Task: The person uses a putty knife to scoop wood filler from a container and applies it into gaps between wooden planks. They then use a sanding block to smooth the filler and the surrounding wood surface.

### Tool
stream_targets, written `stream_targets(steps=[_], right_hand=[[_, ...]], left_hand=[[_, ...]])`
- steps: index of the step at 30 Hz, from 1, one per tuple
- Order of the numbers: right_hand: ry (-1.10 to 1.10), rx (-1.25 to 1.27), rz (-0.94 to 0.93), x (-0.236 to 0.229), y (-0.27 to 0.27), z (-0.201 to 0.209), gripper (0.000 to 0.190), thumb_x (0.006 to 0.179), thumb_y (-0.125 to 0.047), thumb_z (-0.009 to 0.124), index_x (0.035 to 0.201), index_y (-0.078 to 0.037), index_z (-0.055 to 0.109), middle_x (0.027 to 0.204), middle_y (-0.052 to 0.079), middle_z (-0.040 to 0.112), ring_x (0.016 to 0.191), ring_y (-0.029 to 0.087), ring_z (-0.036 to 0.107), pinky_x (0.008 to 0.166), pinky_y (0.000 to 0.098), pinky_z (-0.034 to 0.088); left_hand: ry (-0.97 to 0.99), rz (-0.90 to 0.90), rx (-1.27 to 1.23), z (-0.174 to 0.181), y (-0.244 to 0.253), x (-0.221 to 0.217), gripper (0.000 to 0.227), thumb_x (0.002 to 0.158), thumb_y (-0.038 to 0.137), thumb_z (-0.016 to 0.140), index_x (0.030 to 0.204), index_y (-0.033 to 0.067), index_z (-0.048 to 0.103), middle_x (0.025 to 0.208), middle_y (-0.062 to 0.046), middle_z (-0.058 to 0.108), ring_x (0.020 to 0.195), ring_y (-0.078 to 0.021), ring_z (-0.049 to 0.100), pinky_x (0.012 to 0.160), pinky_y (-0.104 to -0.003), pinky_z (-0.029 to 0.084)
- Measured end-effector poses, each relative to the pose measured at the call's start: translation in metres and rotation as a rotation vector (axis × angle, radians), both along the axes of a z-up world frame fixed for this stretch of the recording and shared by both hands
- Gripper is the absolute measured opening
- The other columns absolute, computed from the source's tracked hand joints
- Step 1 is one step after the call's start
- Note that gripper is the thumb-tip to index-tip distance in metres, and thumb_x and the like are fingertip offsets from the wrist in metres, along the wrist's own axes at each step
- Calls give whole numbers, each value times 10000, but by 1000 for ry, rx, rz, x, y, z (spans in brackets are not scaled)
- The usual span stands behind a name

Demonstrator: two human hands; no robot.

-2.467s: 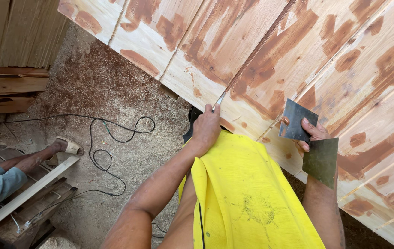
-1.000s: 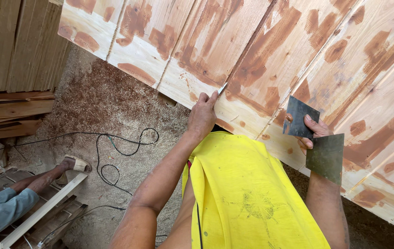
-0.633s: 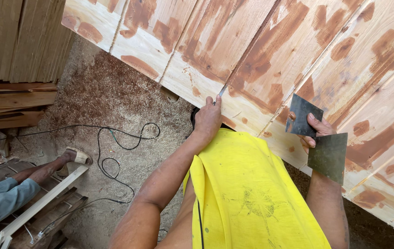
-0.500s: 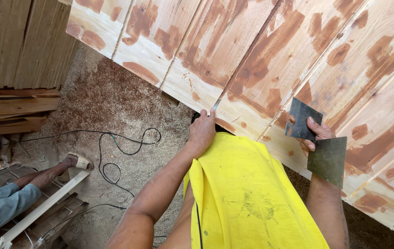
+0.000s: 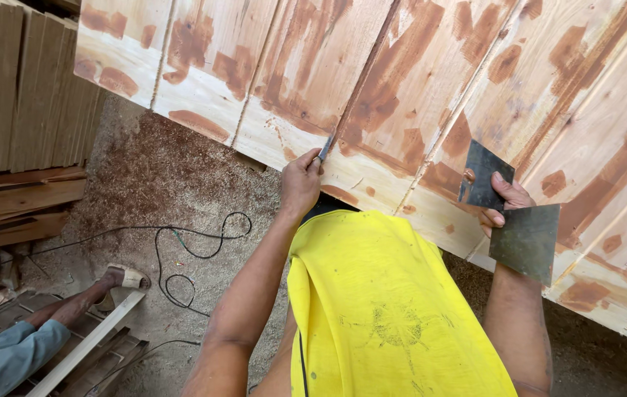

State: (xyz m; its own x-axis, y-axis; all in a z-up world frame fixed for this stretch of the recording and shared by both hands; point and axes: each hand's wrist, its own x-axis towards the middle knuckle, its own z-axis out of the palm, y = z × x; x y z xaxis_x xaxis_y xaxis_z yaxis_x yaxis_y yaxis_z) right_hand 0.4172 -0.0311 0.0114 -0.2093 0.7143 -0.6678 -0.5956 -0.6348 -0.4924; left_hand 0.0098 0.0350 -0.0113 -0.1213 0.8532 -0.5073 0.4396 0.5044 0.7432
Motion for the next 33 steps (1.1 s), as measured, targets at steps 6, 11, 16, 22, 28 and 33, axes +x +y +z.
stream_targets(steps=[6, 11, 16, 22, 28, 33], right_hand=[[-107, -23, -156, 0, -14, 1, 248, 1116, -272, 570, 1264, -73, 566, 872, 59, 710, 378, 81, 460, 304, 231, 309], [-15, -25, -114, -1, -15, -2, 281, 1067, -305, 592, 1237, -82, 574, 777, 62, 696, 354, 86, 479, 283, 258, 316], [-238, -141, -281, -17, -29, 2, 203, 1048, -272, 655, 1174, -144, 561, 765, -21, 659, 325, 69, 412, 299, 224, 288], [-219, -149, -353, -42, -32, 21, 231, 981, -263, 653, 1151, -139, 557, 809, -3, 708, 321, 70, 404, 302, 211, 290], [-327, -168, -455, -87, -40, 47, 263, 961, -292, 647, 1185, -189, 557, 722, 21, 663, 307, 82, 412, 262, 245, 308], [-233, -179, -557, -113, -56, 51, 260, 978, -273, 657, 1175, -130, 562, 764, 10, 689, 324, 69, 415, 290, 236, 318]], left_hand=[[198, -81, -74, 9, 7, 9, 189, 974, 164, 620, 1129, 55, 629, 849, -131, 735, 825, -292, 717, 740, -463, 531], [271, -76, -204, 19, -18, 4, 165, 946, 150, 636, 1062, 42, 587, 914, -166, 724, 887, -327, 698, 775, -491, 523], [281, -135, -171, 40, -40, -22, 200, 942, 138, 648, 1107, 25, 648, 935, -186, 732, 892, -350, 697, 811, -485, 521], [280, -312, 409, 36, -11, -38, 276, 982, 90, 615, 1242, 80, 710, 982, -151, 719, 861, -328, 702, 778, -455, 563], [366, -392, 526, 2, 60, -21, 335, 978, 114, 628, 1298, 143, 722, 910, -110, 625, 711, -258, 646, 632, -388, 565], [453, -521, 460, -17, 113, -50, 366, 1007, 153, 600, 1363, 133, 687, 927, -75, 620, 632, -149, 578, 511, -265, 548]])
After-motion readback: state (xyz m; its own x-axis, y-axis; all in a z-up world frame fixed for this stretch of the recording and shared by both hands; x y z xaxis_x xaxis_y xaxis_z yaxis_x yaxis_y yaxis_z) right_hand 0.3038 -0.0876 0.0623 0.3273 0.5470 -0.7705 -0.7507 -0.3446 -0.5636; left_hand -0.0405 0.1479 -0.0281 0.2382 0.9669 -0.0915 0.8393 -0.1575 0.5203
